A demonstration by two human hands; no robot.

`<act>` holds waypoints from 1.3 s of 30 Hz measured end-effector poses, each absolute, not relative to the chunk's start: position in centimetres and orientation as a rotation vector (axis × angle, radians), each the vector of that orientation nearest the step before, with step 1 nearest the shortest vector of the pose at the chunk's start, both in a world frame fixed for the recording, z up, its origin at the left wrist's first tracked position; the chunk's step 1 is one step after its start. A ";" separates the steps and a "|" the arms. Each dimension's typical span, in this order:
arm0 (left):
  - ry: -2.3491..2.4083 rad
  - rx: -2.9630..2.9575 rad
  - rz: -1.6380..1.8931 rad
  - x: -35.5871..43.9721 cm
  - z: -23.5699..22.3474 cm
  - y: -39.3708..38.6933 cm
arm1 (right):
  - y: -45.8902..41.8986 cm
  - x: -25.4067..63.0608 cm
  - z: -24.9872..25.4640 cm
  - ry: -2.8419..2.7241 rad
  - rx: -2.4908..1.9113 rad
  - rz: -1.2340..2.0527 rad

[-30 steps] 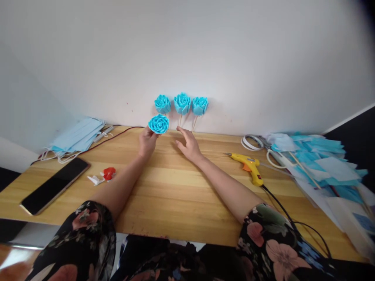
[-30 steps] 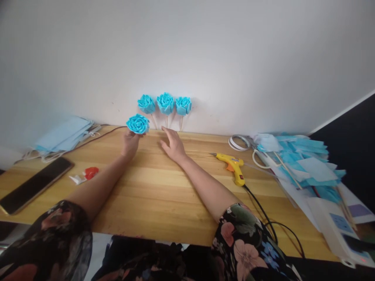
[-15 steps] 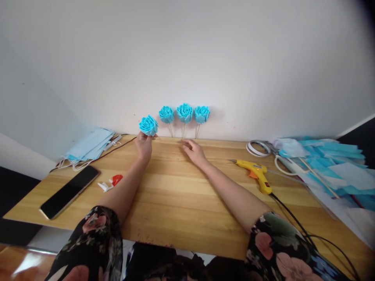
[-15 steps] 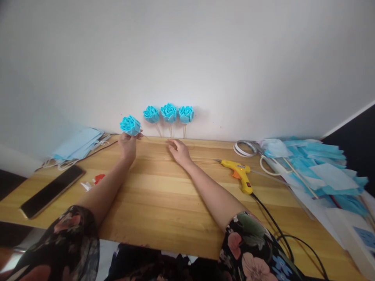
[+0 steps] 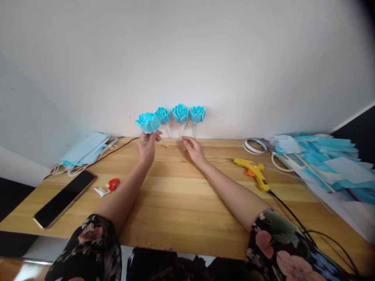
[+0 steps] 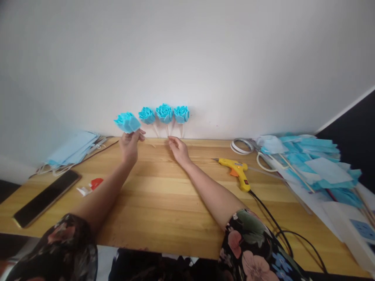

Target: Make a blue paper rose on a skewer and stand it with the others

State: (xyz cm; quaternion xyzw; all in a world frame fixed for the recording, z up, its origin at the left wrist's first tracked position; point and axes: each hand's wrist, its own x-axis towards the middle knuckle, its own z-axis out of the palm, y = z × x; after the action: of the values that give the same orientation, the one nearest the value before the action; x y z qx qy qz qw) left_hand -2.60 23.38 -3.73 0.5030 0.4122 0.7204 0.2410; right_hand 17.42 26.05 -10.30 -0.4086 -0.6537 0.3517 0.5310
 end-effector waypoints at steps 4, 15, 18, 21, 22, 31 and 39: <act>1.072 1.493 1.766 -0.6 -4.6 21.5 | 24.4 17.4 -8.8 -1.748 -0.821 0.711; 0.957 1.567 1.625 0.8 -6.7 21.4 | 25.3 18.1 -8.8 -1.846 -0.873 0.377; 0.961 1.554 1.553 0.6 -7.8 22.0 | 27.0 20.5 -8.2 -1.714 -0.993 0.313; 1.001 1.533 1.499 0.2 -8.8 22.8 | 28.5 23.4 -7.4 -1.599 -1.067 0.257; 1.012 1.526 1.492 0.1 -9.1 23.0 | 28.9 24.2 -7.2 -1.571 -1.088 0.238; 1.064 1.514 1.393 0.3 -9.5 23.4 | 30.5 26.7 -7.7 -1.567 -1.296 0.172; 1.089 1.491 1.385 0.1 -9.3 23.6 | 30.0 26.9 -7.0 -1.696 -1.515 0.128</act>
State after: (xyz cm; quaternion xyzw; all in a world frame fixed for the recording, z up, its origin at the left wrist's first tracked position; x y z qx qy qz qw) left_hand 0.07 23.59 -9.34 0.5907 0.4314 0.5487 0.4048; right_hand 26.86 29.96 -6.96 -0.6042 -0.6761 0.0511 0.4187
